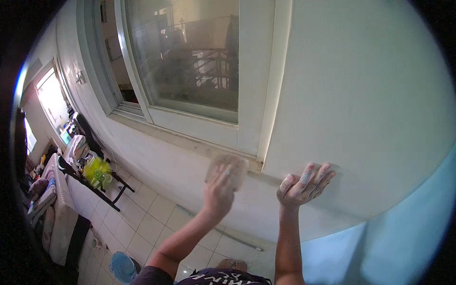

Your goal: The person is using sandpaper to smooth a wall surface in a room.

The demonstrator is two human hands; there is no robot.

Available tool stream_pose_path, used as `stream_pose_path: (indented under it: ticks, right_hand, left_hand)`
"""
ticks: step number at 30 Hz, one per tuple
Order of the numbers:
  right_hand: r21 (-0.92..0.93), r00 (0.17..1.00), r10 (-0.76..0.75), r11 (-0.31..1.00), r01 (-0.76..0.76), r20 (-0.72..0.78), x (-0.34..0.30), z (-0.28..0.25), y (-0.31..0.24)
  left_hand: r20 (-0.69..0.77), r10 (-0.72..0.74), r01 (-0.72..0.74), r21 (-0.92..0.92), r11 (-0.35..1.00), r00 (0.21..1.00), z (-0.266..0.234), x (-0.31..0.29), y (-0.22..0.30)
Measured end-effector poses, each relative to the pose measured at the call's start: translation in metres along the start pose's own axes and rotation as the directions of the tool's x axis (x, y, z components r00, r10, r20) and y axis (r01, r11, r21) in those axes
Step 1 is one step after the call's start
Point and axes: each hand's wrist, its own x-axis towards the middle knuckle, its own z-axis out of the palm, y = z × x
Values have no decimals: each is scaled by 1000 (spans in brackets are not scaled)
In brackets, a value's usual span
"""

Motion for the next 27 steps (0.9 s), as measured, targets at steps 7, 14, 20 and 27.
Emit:
stream_pose_path:
  ticks: [7, 14, 20, 27]
  right_hand:
    - [-7, 999, 40, 999, -39, 33, -8, -1, 3]
    - [-4, 1000, -12, 1000, 12, 15, -3, -2, 9]
    - [10, 1000, -12, 1000, 12, 25, -4, -1, 5]
    - [11, 999, -26, 1000, 26, 32, -1, -6, 7]
  left_hand:
    - [-81, -76, 95, 266, 959, 994, -57, 27, -90]
    - [117, 108, -104, -34, 994, 987, -7, -1, -5]
    - [58, -55, 33, 325, 945, 997, -61, 34, -117]
    - [125, -26, 9, 133, 991, 992, -32, -8, -37]
